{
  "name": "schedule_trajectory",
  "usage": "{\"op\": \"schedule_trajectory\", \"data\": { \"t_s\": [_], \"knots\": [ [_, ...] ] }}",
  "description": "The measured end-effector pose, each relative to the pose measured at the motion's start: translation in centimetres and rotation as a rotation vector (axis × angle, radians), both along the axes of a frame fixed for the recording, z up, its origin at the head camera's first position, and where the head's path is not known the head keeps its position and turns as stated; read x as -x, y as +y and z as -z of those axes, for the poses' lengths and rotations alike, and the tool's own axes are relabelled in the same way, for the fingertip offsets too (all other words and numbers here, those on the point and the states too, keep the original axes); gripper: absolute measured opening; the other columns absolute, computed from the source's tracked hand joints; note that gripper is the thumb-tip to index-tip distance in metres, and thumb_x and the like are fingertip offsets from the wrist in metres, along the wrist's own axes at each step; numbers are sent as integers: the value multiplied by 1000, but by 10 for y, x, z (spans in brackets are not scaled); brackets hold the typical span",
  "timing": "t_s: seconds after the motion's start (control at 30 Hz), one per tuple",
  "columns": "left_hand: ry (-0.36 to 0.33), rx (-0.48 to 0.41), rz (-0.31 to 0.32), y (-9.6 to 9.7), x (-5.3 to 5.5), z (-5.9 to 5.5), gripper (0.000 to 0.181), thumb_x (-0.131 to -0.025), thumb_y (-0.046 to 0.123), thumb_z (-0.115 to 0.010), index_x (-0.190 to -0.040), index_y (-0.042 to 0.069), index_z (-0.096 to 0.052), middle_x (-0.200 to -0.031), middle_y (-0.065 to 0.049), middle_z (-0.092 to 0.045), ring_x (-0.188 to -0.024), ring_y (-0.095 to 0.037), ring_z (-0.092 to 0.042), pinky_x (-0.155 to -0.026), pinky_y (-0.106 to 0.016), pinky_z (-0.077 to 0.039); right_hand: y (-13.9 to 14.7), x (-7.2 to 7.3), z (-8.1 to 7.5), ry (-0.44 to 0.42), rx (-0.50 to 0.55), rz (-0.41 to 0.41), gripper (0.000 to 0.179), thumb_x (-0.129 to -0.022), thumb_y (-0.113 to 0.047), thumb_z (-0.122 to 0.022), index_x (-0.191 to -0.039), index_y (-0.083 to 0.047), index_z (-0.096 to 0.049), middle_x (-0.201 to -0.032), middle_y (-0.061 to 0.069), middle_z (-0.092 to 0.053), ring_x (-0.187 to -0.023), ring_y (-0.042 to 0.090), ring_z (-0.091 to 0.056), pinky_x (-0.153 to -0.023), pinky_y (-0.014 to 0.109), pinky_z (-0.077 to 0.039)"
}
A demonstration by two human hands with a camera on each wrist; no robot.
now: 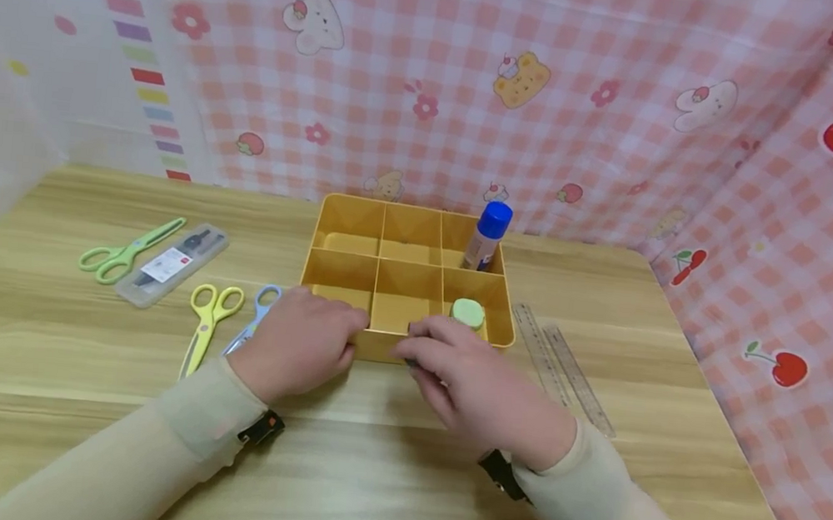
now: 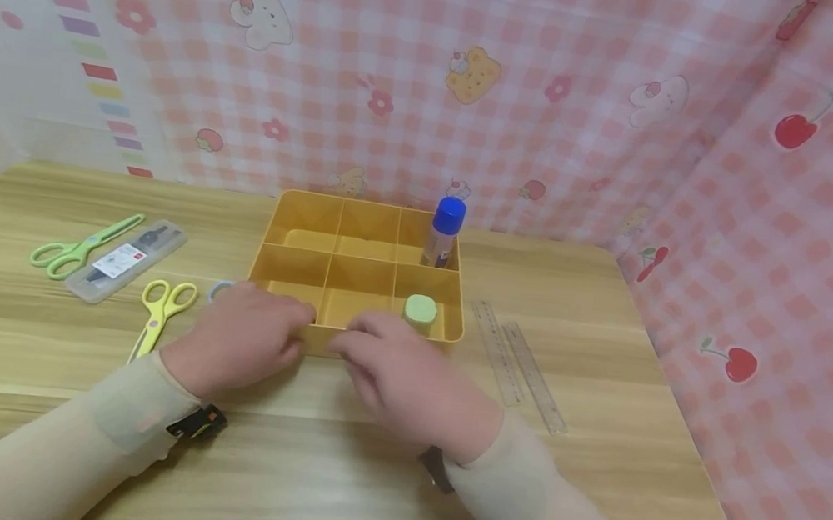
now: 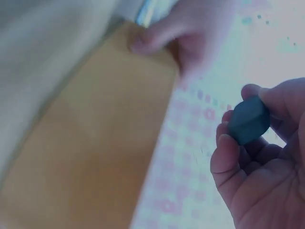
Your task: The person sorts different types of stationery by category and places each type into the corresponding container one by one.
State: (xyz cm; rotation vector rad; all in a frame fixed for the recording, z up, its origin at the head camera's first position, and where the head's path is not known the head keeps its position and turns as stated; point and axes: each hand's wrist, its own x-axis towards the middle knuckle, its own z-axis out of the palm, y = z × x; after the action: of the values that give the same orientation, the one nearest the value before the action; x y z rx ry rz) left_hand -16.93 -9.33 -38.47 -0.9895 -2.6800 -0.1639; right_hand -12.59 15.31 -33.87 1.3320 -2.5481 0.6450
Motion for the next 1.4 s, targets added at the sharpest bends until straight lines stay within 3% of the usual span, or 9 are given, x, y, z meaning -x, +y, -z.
{"op": "schedule_trajectory", "data": {
  "t_s": [0.13,0.4,0.5,0.63,0.73,0.97,1.1,1.2,1.4],
  "knots": [
    [8,1,9,2,-2,1,15,-86,13,-68,-78,19,-58,-67,5,-60,-57,-19,-58,-55,-36,-38,12,5,-14,26,62,53,23,-98,1,-66,-119,-7,-72,-118,7,-65,-104,18,-64,-89,33,-58],
    [0,10,7,1,-4,5,15,-90,18,-73,-80,20,-62,-68,5,-62,-59,-17,-58,-58,-37,-42,19,17,-33,48,63,122,29,-97,3,-68,-125,-3,-68,-122,10,-65,-101,19,-67,-87,36,-59],
    [11,7,2,0,-3,5,15,-90,18,-74,-81,20,-63,-70,5,-63,-60,-17,-58,-59,-38,-42,12,25,-36,-9,6,140,29,-98,1,-68,-127,-5,-68,-123,8,-65,-106,20,-66,-92,37,-59],
    [-4,-16,-14,-1,-2,3,13,-93,14,-70,-83,19,-63,-72,5,-65,-61,-18,-59,-60,-39,-42,-2,41,-34,-154,-129,183,27,-103,-5,-64,-130,-9,-67,-124,4,-64,-111,19,-63,-97,38,-57],
    [-61,-54,-28,-2,0,1,9,-95,11,-63,-88,18,-64,-79,4,-69,-69,-19,-64,-65,-39,-44,-10,53,-29,-234,-215,209,28,-105,-7,-60,-132,-9,-66,-126,6,-64,-115,22,-63,-101,40,-55],
    [-323,-253,-14,-12,6,-9,12,-94,9,-62,-103,16,-64,-95,6,-67,-86,-15,-63,-87,-41,-49,-22,73,-17,-389,-310,268,32,-102,-7,-66,-134,-6,-63,-125,7,-67,-115,23,-64,-106,43,-53],
    [-402,-323,-3,-22,5,-15,11,-95,8,-65,-105,14,-64,-95,4,-63,-85,-15,-58,-82,-35,-51,-29,76,-15,-465,-342,314,23,-101,-7,-68,-123,-9,-63,-112,3,-68,-103,21,-63,-101,42,-55],
    [-381,-305,2,-25,2,-15,11,-96,6,-63,-101,16,-65,-91,6,-65,-81,-14,-59,-78,-33,-52,-31,76,-14,-500,-361,334,17,-100,-8,-69,-115,-13,-62,-106,0,-66,-98,20,-62,-97,40,-55],
    [-215,-210,68,-24,-10,-9,26,-97,-3,-53,-103,16,-70,-91,6,-69,-88,-15,-65,-90,-40,-52,-30,71,-13,-481,-338,325,21,-100,-9,-70,-118,-13,-61,-111,2,-64,-102,21,-60,-98,40,-54]
  ]
}}
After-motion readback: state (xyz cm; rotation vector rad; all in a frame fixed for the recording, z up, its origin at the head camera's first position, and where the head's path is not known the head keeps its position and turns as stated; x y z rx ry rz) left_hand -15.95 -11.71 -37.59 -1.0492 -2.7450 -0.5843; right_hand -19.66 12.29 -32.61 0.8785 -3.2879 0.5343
